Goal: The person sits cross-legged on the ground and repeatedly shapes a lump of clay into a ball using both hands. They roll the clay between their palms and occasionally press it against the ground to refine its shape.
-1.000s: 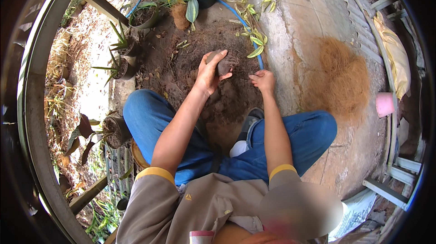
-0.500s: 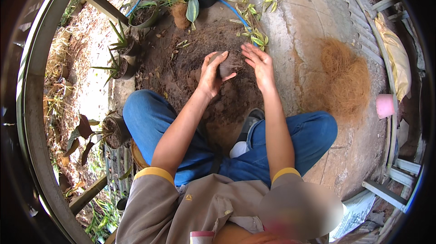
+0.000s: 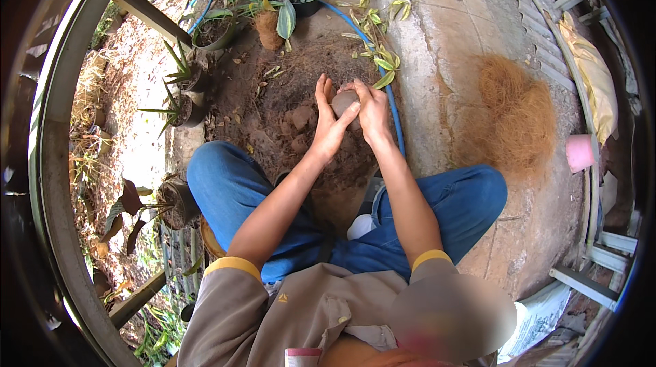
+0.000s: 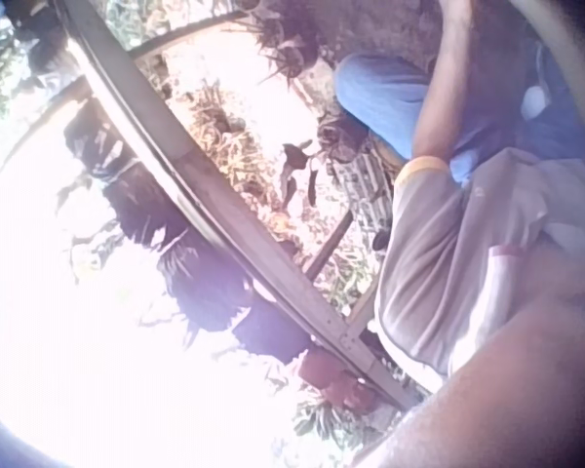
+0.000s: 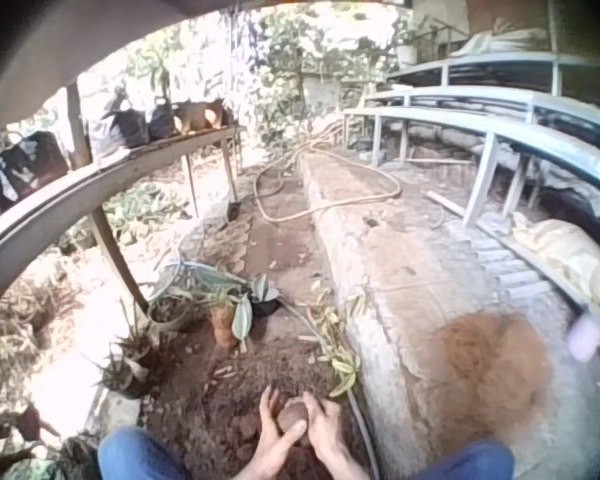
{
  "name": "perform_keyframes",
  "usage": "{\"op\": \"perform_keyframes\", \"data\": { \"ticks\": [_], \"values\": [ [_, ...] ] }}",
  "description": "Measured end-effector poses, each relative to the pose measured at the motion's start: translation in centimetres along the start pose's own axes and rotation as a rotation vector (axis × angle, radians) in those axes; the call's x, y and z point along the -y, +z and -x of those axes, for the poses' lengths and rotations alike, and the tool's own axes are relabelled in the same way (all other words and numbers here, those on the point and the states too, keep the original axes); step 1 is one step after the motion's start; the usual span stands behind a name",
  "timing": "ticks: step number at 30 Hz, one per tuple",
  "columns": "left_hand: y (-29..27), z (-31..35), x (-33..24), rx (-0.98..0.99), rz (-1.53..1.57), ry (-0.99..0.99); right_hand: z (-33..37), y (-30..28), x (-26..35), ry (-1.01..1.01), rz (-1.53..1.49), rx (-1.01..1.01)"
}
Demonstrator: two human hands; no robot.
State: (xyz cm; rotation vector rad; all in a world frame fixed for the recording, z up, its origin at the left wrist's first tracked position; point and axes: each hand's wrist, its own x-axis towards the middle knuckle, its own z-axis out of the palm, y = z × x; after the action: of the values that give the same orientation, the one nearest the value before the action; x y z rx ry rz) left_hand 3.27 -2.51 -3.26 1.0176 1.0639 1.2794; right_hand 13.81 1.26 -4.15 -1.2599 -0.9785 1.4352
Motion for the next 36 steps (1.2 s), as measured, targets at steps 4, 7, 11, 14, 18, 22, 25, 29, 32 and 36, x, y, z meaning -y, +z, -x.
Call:
{"op": "perform_keyframes", "data": {
  "ticks": [4, 7, 11, 14, 18, 22, 25, 29, 32, 36],
  "values": [
    [-1.0, -0.4, -0.4, 0.013, 0.133, -0.081, 1.2, 0.0, 1.8, 0.121, -0.268, 0.263],
    [-0.9, -0.2, -3.3, 0.062, 0.521, -0.270, 1.3, -1.1, 3.8, -0.015, -0.105, 0.424],
    [-1.0, -0.7, -2.4, 0.071, 0.562, -0.208, 1.2, -0.2, 2.2, -0.068, -0.300, 0.355],
    [-1.6, -0.8, -2.0, 0.056, 0.462, -0.157, 2.2, 0.7, 1.2, -0.026, -0.559, 0.328],
    [-1.9, -0.7, -2.7, 0.065, 0.453, -0.167, 2.3, 1.1, 2.0, 0.015, -0.484, 0.323],
    [-1.9, -0.9, -3.4, 0.056, 0.521, -0.237, 2.5, 0.5, 2.9, 0.036, -0.689, 0.539],
    [-2.3, -1.3, -2.9, 0.056, 0.525, -0.285, 2.4, -0.1, 3.2, -0.238, -0.054, 0.512],
    [-1.8, -1.3, -2.7, -0.017, 0.677, -0.346, 1.3, -0.2, 1.7, -0.467, 0.097, 0.383],
    [-2.4, -1.6, -1.8, -0.035, 0.824, -0.408, 1.4, 0.1, 2.9, -0.420, 0.047, 0.179],
    [-3.2, -2.2, -1.1, -0.179, 0.867, -0.456, 2.8, 0.1, 4.7, -0.741, 0.762, 0.196]
  ]
}}
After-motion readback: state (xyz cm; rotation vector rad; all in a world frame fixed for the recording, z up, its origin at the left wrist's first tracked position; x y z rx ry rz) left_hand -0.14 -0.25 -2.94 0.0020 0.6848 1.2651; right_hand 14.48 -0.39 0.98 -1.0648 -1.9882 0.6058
